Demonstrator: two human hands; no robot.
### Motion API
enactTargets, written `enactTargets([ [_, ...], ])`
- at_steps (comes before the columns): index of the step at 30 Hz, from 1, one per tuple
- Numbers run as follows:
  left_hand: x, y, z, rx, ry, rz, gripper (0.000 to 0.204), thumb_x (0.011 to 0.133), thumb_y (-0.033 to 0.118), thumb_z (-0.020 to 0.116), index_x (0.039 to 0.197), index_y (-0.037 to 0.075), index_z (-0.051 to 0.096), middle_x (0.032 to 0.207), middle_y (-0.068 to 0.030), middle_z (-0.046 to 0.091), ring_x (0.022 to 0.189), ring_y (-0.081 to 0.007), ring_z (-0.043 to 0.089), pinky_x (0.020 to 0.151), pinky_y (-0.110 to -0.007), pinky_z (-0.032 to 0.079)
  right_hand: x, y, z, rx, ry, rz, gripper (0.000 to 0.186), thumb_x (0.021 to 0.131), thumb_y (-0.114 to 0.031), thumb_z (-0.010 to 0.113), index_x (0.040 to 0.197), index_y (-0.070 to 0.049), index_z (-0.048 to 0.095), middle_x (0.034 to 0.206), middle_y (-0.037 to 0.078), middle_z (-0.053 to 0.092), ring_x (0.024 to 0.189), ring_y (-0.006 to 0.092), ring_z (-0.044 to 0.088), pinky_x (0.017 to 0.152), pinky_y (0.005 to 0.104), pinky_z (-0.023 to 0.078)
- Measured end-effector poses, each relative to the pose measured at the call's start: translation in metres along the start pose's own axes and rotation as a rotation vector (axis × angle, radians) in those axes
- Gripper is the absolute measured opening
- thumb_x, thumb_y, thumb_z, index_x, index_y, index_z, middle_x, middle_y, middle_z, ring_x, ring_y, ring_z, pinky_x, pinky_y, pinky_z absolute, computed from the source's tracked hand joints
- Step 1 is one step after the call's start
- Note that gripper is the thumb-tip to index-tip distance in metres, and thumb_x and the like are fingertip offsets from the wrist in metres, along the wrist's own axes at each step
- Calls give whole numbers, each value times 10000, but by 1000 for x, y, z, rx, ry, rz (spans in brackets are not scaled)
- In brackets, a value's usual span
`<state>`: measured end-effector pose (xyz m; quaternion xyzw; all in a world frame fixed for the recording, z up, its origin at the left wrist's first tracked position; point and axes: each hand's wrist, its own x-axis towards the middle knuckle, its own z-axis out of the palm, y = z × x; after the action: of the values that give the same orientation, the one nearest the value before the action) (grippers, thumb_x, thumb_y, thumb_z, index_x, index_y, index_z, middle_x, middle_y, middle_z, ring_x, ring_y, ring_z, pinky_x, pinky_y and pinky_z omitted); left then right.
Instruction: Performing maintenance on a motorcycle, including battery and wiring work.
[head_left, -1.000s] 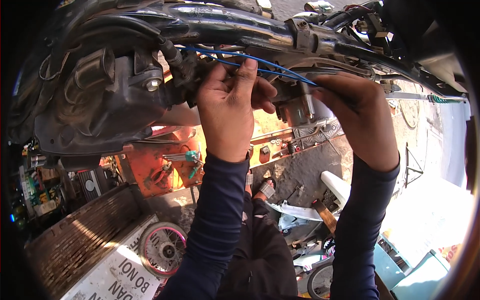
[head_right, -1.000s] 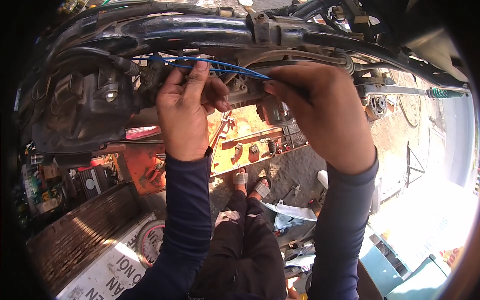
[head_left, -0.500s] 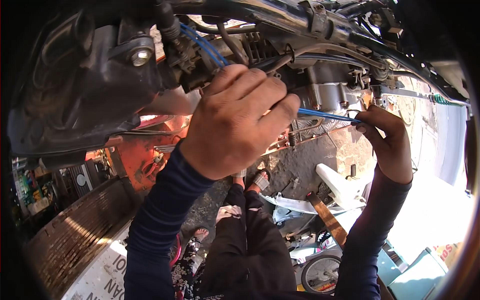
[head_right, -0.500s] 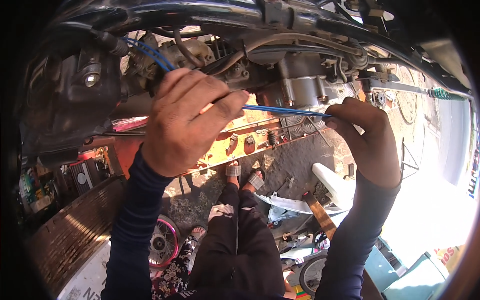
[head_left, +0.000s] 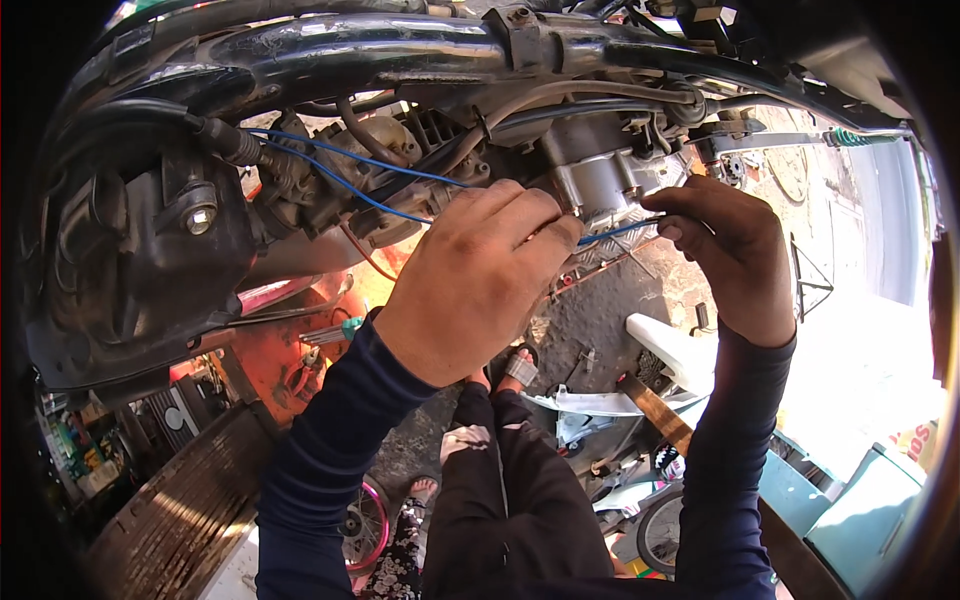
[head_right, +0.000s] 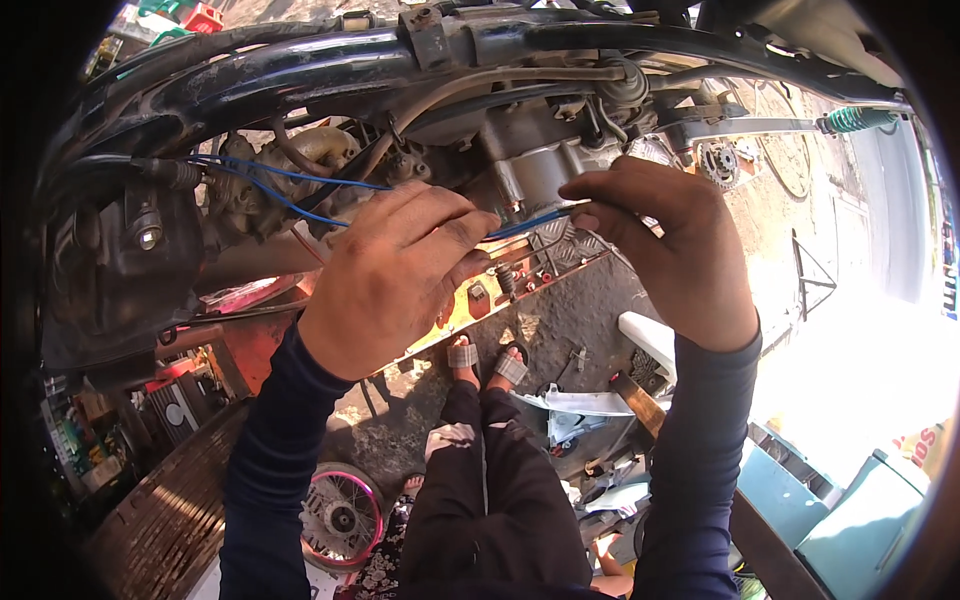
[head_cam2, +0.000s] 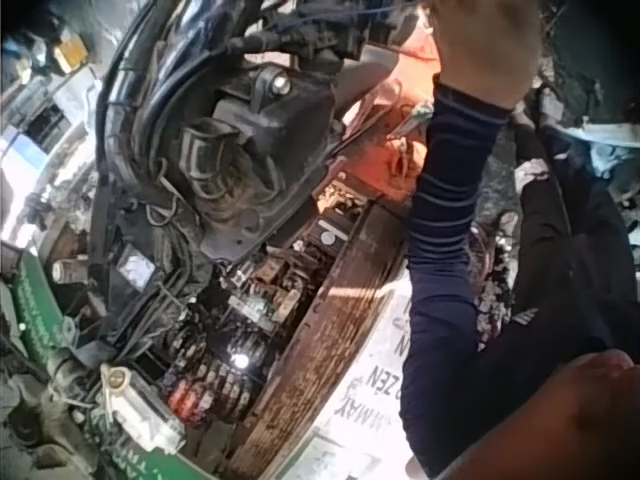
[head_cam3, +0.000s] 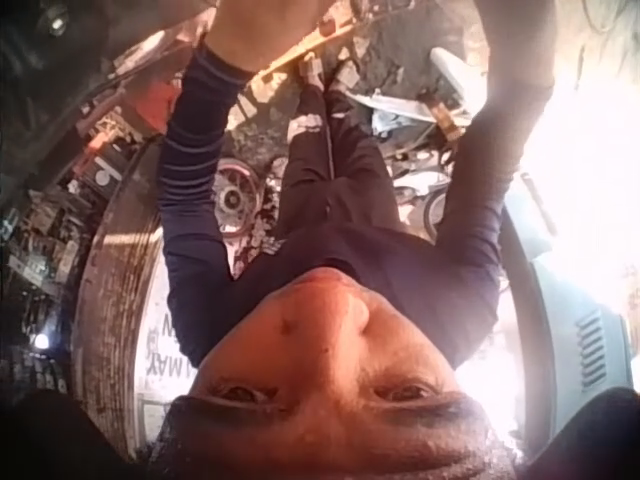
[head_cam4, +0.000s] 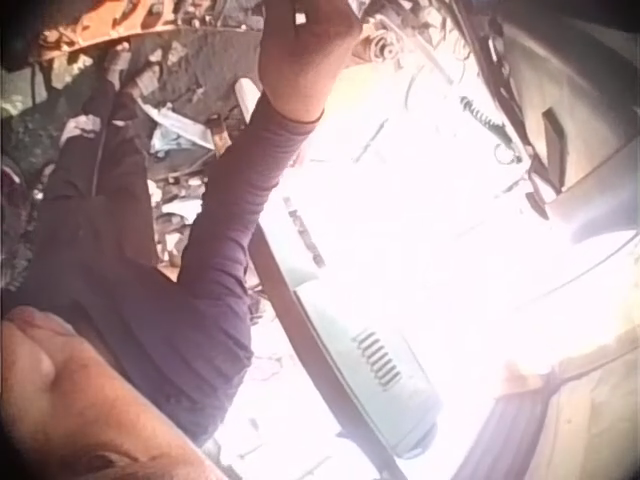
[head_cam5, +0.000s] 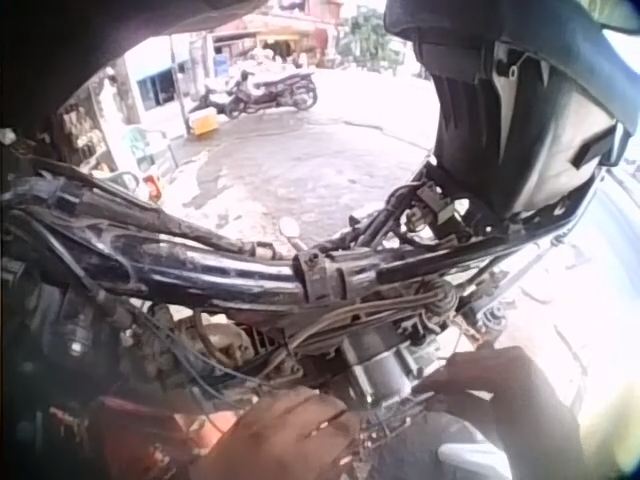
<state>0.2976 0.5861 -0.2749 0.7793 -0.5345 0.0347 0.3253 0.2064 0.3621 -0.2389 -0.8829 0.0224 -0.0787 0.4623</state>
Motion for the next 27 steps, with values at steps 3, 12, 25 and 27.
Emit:
enactTargets([
  [3,2,2,2,77,-19,42,315,725,65,722,1034,36,672,975,-94,605,896,-242,610,805,-378,469,-7,8,-26,-90,-86,105,156,806,36,665,958,45,697,792,109,630,747,175,596,678,277,442],
  [12,8,-14,-45,380,165,53,252,768,76,666,1016,34,688,882,-49,627,829,-207,623,785,-360,443,0,27,-51,14,396,198,122,906,-34,640,998,18,702,769,10,638,703,81,511,675,225,423],
  [25,4,-30,-33,223,421,-133,362,711,-72,684,1059,27,696,912,-110,675,795,-275,648,758,-388,497,58,23,-44,155,645,7,267,953,-108,624,1154,66,621,1064,115,653,902,142,649,779,266,528],
  [27,4,-36,-34,278,390,-94,340,697,-81,688,1020,23,701,918,-119,676,816,-282,656,766,-376,503,64,23,-38,-92,674,30,244,921,-81,665,1107,76,655,1077,113,665,857,139,669,775,260,544],
])
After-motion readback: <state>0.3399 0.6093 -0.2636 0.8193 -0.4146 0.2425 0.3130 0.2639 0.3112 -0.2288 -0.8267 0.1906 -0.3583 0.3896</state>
